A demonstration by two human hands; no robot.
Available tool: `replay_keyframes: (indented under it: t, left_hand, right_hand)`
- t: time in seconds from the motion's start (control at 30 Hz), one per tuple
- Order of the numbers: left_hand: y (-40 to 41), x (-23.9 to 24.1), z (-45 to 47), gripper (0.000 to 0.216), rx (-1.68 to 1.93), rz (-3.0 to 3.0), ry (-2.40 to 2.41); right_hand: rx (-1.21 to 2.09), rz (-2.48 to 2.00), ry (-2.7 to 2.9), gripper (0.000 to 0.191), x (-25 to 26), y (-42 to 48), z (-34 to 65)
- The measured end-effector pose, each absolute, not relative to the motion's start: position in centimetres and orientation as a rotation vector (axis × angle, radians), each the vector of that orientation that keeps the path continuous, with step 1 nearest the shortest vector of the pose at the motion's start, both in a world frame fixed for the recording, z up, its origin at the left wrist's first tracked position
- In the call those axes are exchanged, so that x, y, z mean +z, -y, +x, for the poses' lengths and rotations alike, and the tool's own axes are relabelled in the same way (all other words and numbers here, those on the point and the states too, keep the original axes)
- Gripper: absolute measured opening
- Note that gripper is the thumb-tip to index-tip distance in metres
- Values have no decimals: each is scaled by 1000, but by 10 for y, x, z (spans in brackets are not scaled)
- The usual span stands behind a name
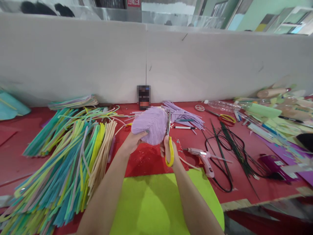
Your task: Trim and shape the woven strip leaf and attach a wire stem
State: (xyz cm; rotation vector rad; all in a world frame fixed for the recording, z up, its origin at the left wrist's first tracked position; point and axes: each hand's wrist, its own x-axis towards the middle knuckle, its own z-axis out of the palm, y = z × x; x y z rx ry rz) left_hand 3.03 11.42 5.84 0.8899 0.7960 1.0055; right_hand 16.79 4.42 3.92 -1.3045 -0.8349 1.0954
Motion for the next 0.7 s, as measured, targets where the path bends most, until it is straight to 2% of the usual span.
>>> replay_keyframes:
  t: [0.23, 0.7]
  left_hand:
    - [-114, 61, 28, 53, 961, 905, -806]
    - [-116, 59, 24, 55, 997, 912, -824]
  right_hand:
    - [1068, -1193, 935, 60, 30, -49, 169]
    - [1104, -1275, 950, 59, 33, -48, 172]
